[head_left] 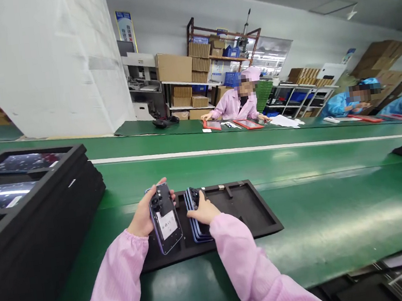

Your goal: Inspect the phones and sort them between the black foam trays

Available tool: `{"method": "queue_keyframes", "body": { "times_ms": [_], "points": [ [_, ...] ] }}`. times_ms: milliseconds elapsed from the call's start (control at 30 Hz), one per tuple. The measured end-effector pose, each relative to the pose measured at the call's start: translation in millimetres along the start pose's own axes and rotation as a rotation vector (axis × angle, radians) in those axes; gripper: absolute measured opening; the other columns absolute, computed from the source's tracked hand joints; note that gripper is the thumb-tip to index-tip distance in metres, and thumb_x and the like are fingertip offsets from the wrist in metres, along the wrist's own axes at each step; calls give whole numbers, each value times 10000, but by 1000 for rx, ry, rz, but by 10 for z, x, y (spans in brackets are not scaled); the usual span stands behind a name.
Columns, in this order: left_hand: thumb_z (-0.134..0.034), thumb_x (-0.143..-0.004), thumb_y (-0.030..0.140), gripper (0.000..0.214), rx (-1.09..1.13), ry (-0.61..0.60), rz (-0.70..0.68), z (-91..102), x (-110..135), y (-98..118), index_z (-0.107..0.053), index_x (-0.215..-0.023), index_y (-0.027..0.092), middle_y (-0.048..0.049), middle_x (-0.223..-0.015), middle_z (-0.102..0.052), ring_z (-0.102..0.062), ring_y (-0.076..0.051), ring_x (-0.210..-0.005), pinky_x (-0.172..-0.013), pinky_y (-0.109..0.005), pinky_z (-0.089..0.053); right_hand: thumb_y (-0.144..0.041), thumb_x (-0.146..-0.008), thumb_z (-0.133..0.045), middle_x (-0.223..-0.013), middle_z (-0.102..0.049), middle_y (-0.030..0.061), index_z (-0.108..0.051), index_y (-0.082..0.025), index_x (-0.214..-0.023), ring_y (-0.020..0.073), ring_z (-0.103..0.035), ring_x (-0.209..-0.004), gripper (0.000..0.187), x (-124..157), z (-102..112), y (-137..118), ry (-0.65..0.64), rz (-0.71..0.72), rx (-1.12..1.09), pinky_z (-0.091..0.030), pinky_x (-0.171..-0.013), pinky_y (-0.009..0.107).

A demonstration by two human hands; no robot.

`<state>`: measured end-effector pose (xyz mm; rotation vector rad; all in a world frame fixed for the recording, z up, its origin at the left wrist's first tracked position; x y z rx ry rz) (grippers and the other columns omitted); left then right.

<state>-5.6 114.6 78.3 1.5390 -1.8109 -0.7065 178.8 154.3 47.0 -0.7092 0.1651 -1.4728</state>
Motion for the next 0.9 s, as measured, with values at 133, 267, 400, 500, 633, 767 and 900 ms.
{"method": "queue_keyframes", "body": {
  "times_ms": [133,267,400,500,633,767,900],
  "points": [
    [-635,-880,441,503,-57,189,6,-206,-158,-67,-517,-1341,278,-2,-806,-648,-648,-129,-674,-602,-231,-540,-408,-783,-645,-1322,-564,135,31,-164,-1548,203,-604,-1140,1049,36,182,91,-31,257,-324,-446,-1020,358],
    [-692,-826,506,663,-40,165,-5,-407,-371,-464,-410,-1403,340,28,-796,-622,-643,-128,-705,-631,-221,-527,-304,-677,-741,-1392,-505,136,44,-209,-1542,216,-576,-1198,1172,85,169,79,-48,564,-767,-423,-1062,395],
    [-670,-794,614,686,-46,97,-49,-480,-421,-691,-422,-1369,334,-6,-956,-660,-656,-167,-851,-767,-278,-537,-290,-629,-800,-1505,-379,146,-32,-237,-1549,250,-432,-1360,1199,26,49,157,-157,630,-757,-351,-1125,430],
    [-664,-743,687,677,-96,58,-86,-467,-433,-734,-474,-1272,309,-2,-931,-652,-644,-169,-815,-759,-283,-523,-308,-626,-808,-1556,-306,132,-45,-262,-1549,254,-335,-1428,1199,-55,15,208,-206,662,-757,-288,-1162,447],
    [-724,-720,618,559,-108,123,-114,-438,-508,-761,-500,-1119,297,36,-836,-606,-613,-146,-739,-688,-249,-495,-353,-643,-804,-1544,-338,125,-25,-277,-1552,257,-318,-1440,1200,-127,13,206,-224,629,-811,-282,-1166,458],
    [-710,-772,518,462,-103,191,-105,-473,-487,-722,-523,-1133,300,30,-866,-602,-610,-142,-754,-699,-246,-488,-365,-667,-800,-1549,-339,117,24,-286,-1553,241,-327,-1439,1212,-61,34,134,-241,633,-884,-279,-1174,442],
    [-708,-794,486,632,-131,153,-98,-535,-349,-589,-439,-1357,389,13,-1042,-635,-626,-155,-923,-832,-248,-483,-319,-671,-816,-1585,-253,139,194,-254,-1522,209,-340,-1434,1322,65,46,54,-291,653,-936,-280,-1179,404]
  ]
}}
Point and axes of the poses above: each hand's wrist, its own x-axis away from the middle knuckle, its own z-axis out of the back of the hand, y = z × x, the point moved 4 cm from there along -x, towards the middle knuckle
